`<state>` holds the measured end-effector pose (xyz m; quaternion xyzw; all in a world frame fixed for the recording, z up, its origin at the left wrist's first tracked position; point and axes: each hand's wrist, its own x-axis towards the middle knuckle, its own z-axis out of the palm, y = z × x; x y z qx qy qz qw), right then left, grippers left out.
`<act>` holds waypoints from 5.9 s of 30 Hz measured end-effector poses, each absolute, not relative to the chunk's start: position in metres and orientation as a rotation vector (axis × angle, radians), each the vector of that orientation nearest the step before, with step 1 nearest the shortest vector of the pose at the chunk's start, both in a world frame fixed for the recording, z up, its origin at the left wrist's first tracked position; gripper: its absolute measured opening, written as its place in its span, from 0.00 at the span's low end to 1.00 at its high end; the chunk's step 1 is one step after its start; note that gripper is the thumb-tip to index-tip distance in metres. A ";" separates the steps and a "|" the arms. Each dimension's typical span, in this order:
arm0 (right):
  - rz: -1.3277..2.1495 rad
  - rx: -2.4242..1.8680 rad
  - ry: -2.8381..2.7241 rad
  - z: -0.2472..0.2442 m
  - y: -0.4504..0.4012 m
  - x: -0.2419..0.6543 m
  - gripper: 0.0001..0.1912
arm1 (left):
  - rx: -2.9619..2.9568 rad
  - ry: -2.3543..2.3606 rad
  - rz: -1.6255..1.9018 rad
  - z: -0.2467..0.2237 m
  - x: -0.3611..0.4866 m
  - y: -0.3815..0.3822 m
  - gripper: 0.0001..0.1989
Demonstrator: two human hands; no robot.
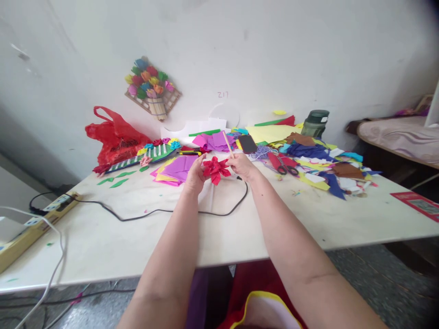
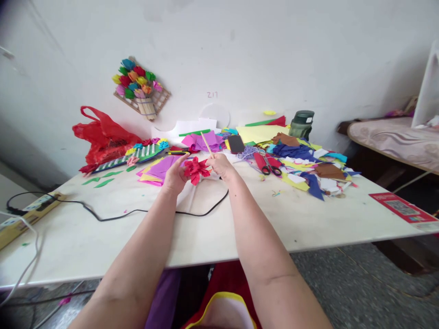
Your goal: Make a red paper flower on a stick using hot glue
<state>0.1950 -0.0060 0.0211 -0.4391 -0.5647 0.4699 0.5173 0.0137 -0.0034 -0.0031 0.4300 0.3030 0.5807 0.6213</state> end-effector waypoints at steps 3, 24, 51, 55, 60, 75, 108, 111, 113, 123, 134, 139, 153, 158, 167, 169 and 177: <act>1.148 -1.080 -1.380 0.023 -0.009 0.194 0.07 | 0.997 0.735 1.318 -0.003 0.012 -0.004 0.27; 0.837 -1.180 -1.436 0.031 -0.015 0.181 0.03 | 1.149 0.753 1.218 0.004 0.010 -0.009 0.20; 0.258 -1.494 -1.902 0.045 -0.026 0.184 0.16 | 0.980 0.904 1.333 -0.009 0.014 0.003 0.07; 0.184 -1.392 -2.008 0.040 -0.023 0.189 0.14 | 0.983 0.926 1.328 -0.007 0.014 0.002 0.08; 0.151 -1.296 -2.049 0.033 -0.018 0.188 0.11 | 1.050 0.918 1.304 -0.010 0.013 0.002 0.09; 0.185 -1.247 -2.062 0.029 -0.016 0.189 0.10 | 1.110 0.914 1.277 -0.011 0.014 0.000 0.09; 0.184 -1.284 -2.052 0.030 -0.020 0.187 0.07 | 1.229 0.872 1.174 -0.004 0.014 -0.007 0.15; 0.154 -1.315 -2.047 0.030 -0.019 0.185 0.07 | 1.243 0.866 1.166 -0.004 0.014 -0.007 0.15; 0.138 -1.334 -2.048 0.030 -0.019 0.184 0.06 | 1.246 0.868 1.162 -0.004 0.014 -0.007 0.15; 0.140 -1.335 -2.054 0.028 -0.015 0.183 0.08 | 1.268 0.848 1.157 -0.006 0.014 -0.006 0.17; 0.227 -1.080 -2.059 0.021 -0.006 0.188 0.16 | 1.303 0.845 1.155 -0.008 0.011 -0.003 0.17; 0.252 -1.045 -2.090 0.019 -0.003 0.188 0.12 | 1.317 0.799 1.160 -0.006 0.011 -0.003 0.15; 0.323 -0.946 -2.012 0.016 -0.003 0.185 0.02 | 1.233 0.817 1.152 -0.011 0.011 0.003 0.06; 0.265 -0.955 -2.033 0.017 -0.004 0.185 0.09 | 1.217 0.862 1.174 -0.009 0.012 0.001 0.09; 0.094 -1.366 -1.885 0.024 -0.009 0.188 0.19 | 1.242 0.906 1.216 -0.013 0.011 0.004 0.12; 0.143 -1.384 -1.878 0.026 -0.010 0.192 0.20 | 1.219 0.920 1.241 -0.014 0.011 0.005 0.12; 0.318 -1.293 -2.002 0.027 -0.012 0.201 0.16 | 1.176 0.947 1.236 -0.013 0.009 0.006 0.09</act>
